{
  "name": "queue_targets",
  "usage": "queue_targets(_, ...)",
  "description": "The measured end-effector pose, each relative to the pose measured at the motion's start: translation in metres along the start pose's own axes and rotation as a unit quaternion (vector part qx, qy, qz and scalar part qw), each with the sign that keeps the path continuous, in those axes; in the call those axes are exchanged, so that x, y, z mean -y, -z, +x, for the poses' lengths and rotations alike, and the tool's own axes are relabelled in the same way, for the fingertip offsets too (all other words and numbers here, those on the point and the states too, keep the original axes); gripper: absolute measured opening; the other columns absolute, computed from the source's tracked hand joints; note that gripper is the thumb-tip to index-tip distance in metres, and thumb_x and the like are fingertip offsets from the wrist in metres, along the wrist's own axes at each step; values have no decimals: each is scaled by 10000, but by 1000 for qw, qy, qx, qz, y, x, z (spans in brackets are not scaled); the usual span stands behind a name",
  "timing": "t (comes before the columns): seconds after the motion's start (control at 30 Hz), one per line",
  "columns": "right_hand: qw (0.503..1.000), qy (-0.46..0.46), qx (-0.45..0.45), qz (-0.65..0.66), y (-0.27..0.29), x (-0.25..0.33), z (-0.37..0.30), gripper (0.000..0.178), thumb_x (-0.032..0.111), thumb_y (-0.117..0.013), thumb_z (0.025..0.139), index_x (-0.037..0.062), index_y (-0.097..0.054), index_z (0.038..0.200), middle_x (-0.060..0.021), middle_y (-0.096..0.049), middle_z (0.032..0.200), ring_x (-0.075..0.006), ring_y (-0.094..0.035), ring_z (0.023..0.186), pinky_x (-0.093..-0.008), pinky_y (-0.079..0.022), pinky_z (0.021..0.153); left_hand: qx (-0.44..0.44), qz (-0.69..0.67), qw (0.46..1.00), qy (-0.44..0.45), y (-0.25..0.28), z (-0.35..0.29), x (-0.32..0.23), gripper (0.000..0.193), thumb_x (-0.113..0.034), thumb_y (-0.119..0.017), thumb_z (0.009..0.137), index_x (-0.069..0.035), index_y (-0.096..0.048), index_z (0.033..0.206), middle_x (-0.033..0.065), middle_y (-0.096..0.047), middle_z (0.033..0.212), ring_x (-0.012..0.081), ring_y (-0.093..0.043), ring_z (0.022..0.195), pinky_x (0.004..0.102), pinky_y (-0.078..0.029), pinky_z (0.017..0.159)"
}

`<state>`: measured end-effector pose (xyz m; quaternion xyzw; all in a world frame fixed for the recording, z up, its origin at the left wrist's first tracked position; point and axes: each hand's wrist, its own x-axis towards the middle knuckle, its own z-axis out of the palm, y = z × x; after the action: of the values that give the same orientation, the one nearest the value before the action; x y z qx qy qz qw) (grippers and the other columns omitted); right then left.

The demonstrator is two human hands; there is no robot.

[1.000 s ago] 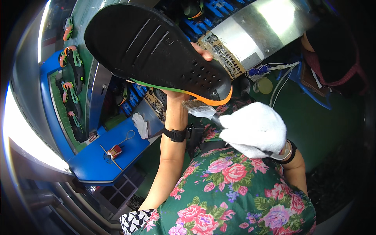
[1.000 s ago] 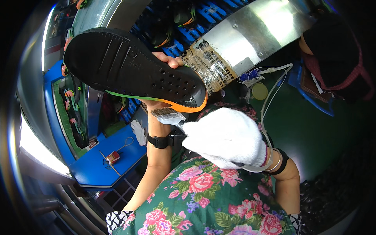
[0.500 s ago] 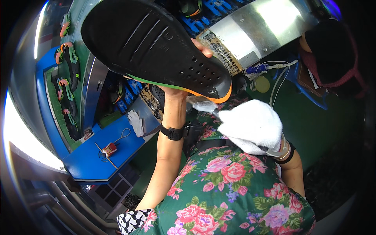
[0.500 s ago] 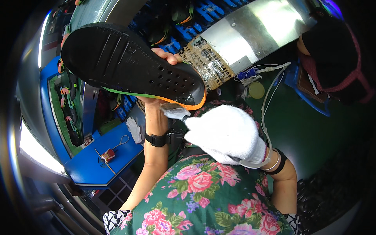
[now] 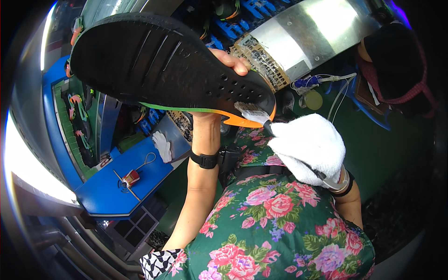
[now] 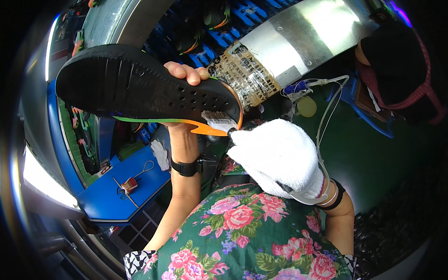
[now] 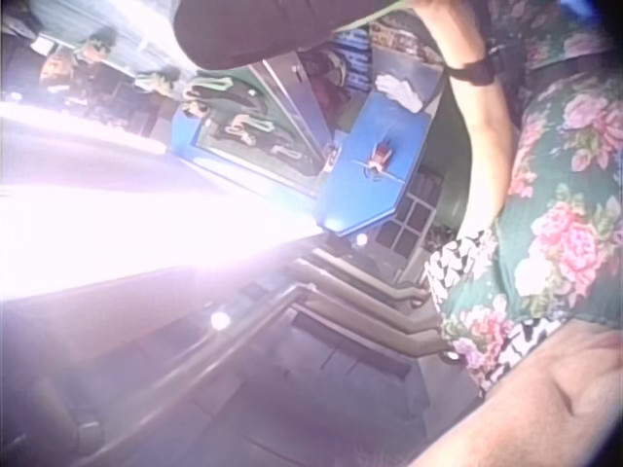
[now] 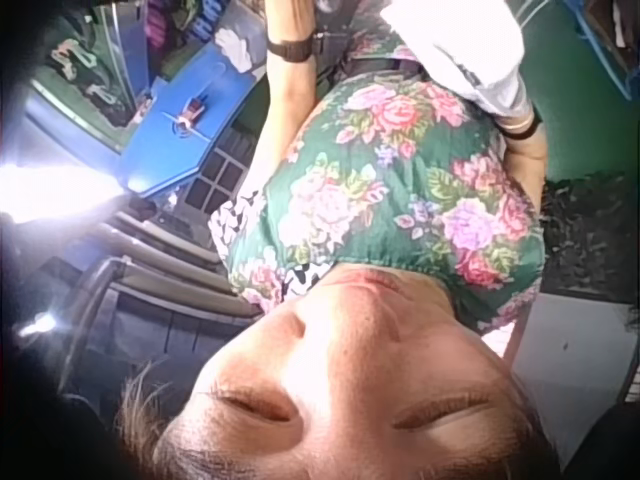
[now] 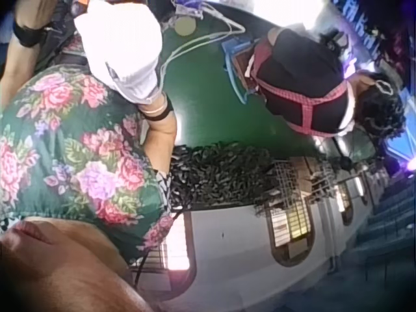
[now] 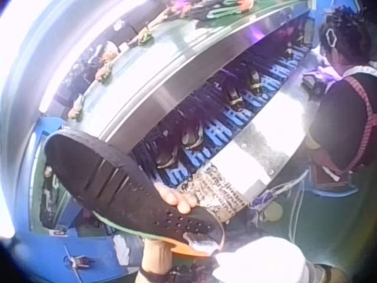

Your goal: Applying adhesive to the bottoms of shoe soles using a brush on a factory assembly line.

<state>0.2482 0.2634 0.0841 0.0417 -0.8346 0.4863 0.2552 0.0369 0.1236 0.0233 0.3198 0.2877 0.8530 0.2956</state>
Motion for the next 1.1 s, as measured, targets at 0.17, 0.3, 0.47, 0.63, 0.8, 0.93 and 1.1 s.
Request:
queue_targets(0.17,998,18,31,46,0,-1,1,296,2,-839,763,93,-804,1042,-101,-789,1015,-250,-735,854,-361,-584,752,37,-11,999,25,-5,3,-6,380,-312,-711,986,10,-640,1174,163,-720,1026,253,-708,1019,420,-515,1049)
queue_targets(0.3,998,-9,37,44,3,-1,3,300,-1,-833,763,93,-805,1046,-99,-790,1020,-253,-738,862,-366,-583,758,27,14,999,16,-4,3,-7,359,-305,-715,982,7,-647,1147,157,-719,994,248,-710,997,419,-516,1031)
queue_targets(0.47,997,16,33,68,6,-3,5,313,-2,-823,766,88,-803,1065,-87,-789,1030,-253,-741,876,-363,-578,753,32,-1,999,39,-8,11,-5,347,-297,-709,982,11,-653,1133,155,-714,992,249,-709,990,425,-518,1028)
queue_targets(0.63,996,6,55,71,6,-10,-7,358,0,-789,794,98,-789,1138,-98,-786,1096,-259,-743,956,-384,-573,827,26,28,999,13,-8,9,-7,346,-282,-707,982,19,-655,1143,160,-708,992,255,-705,979,429,-521,1025)
queue_targets(0.8,993,37,100,39,5,-7,-7,368,74,-703,839,137,-784,1192,-102,-760,1221,-252,-723,1060,-388,-560,902,7,28,1000,10,1,9,5,586,-494,-650,969,68,-655,1134,226,-712,985,330,-719,923,481,-546,903)
queue_targets(0.93,992,65,103,18,7,-2,2,364,79,-713,841,158,-789,1188,-80,-769,1199,-229,-729,1018,-385,-568,878,-6,15,1000,10,-7,10,10,691,-584,-643,946,72,-639,1164,245,-704,1028,330,-711,960,468,-563,918)
queue_targets(1.1,997,42,52,46,8,-9,-5,314,103,-748,853,165,-802,1157,-68,-778,1159,-225,-730,967,-378,-574,858,20,-21,999,34,1,14,10,758,-630,-652,925,82,-629,1182,246,-700,1033,334,-708,985,449,-568,926)
